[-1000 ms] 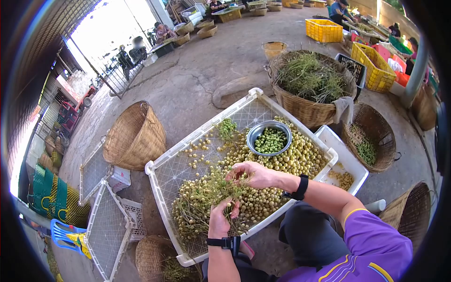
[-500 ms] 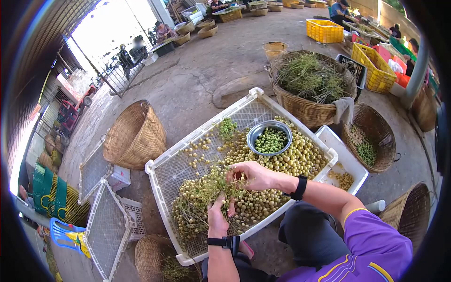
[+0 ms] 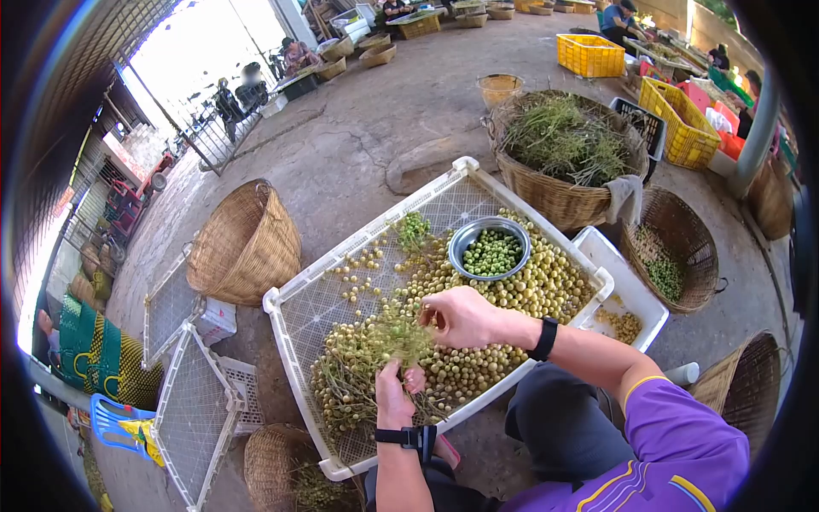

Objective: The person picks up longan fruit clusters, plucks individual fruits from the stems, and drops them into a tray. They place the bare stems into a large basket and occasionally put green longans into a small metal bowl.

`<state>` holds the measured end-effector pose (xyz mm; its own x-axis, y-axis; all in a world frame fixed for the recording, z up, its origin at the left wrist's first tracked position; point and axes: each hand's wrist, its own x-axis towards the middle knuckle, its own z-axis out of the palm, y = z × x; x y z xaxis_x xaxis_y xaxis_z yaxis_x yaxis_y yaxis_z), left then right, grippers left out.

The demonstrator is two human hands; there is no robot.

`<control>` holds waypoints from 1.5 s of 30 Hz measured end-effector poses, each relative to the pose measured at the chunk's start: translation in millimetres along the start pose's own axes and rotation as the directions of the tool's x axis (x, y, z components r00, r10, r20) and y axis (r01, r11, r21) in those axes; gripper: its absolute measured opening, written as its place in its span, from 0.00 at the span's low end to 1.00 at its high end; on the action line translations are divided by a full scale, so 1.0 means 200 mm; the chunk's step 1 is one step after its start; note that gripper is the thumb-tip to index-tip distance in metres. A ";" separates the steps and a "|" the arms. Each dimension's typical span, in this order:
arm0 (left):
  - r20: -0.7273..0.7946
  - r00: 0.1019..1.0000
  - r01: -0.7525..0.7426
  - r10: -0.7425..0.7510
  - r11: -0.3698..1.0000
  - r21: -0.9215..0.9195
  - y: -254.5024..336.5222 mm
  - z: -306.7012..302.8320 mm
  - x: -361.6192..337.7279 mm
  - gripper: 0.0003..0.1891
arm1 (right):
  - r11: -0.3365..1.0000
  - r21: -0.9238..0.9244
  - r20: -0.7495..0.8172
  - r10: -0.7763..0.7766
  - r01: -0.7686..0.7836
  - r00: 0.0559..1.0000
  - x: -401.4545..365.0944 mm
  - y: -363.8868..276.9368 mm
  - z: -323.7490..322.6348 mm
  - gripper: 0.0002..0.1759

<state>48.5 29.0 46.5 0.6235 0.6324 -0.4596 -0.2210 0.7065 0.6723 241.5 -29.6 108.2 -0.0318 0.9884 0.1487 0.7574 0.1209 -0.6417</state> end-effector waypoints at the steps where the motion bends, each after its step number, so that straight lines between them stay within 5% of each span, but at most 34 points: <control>1: -0.010 1.000 0.026 -0.027 0.998 -0.059 0.00 -0.02 0.01 0.13 | 0.981 0.194 -0.091 0.019 -0.001 0.996 0.01 0.04 0.02 0.12; 2: -0.012 1.000 0.026 -0.027 0.998 -0.060 0.01 -0.03 0.01 0.13 | 0.924 0.381 -0.175 0.055 0.016 0.983 0.02 0.09 0.04 0.11; 4: 0.011 0.999 0.037 -0.036 0.982 -0.187 0.02 -0.04 0.01 0.15 | 0.632 0.767 -0.003 0.177 -0.111 0.984 0.02 0.13 0.05 0.09; 9: 0.202 0.979 0.027 0.020 0.973 -0.228 0.03 -0.04 -0.02 0.14 | 0.245 0.923 0.257 0.179 -0.296 0.950 0.00 0.06 0.05 0.08; 12: 0.152 0.987 -0.022 0.056 0.976 -0.216 0.05 -0.02 -0.04 0.10 | 0.297 0.914 0.230 0.184 -0.277 0.956 0.03 0.03 0.08 0.09; 15: 0.147 0.987 -0.025 0.061 0.971 -0.237 0.04 -0.01 -0.05 0.10 | 0.563 0.826 0.000 0.049 -0.027 0.999 0.08 0.09 0.20 0.12; 16: 0.176 0.983 -0.007 0.057 0.962 -0.273 0.04 -0.01 -0.05 0.11 | 0.653 0.753 0.047 0.067 -0.079 0.997 0.08 0.07 0.17 0.15; 25: 0.196 0.981 0.045 -0.004 0.978 -0.202 0.02 -0.05 -0.01 0.13 | 0.706 0.683 0.200 0.069 -0.189 0.977 0.08 0.04 0.18 0.16; 29: 0.112 0.994 0.041 -0.020 0.982 -0.187 0.01 -0.03 -0.01 0.12 | 0.539 0.798 0.241 0.123 -0.269 0.963 0.06 0.04 0.17 0.14; 31: 0.081 0.996 0.040 -0.025 0.982 -0.184 0.02 -0.01 -0.03 0.12 | 0.554 0.820 0.014 0.232 -0.144 0.973 0.07 0.06 0.21 0.14; 33: 0.051 0.998 0.037 -0.029 0.983 -0.180 0.02 -0.01 -0.03 0.12 | 0.550 0.827 0.009 0.192 -0.115 0.981 0.08 0.09 0.23 0.14; 36: 0.169 0.985 0.023 0.013 0.978 -0.208 0.01 -0.05 -0.01 0.12 | 0.737 0.662 0.113 0.079 -0.134 0.990 0.07 0.03 0.17 0.13; 40: 0.177 0.984 0.026 0.009 0.980 -0.197 0.02 -0.04 -0.02 0.10 | 0.564 0.817 0.130 0.026 -0.122 0.991 0.08 0.03 0.20 0.11; 45: 0.184 0.983 0.044 -0.018 0.990 -0.136 0.03 -0.01 -0.04 0.10 | 0.666 0.744 0.056 0.018 -0.054 0.998 0.05 -0.02 0.19 0.09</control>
<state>41.1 28.9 54.2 0.7551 0.5500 -0.3569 -0.2931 0.7701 0.5666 213.2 -16.4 83.4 -0.0546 0.9940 0.0943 0.0205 0.0956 -0.9952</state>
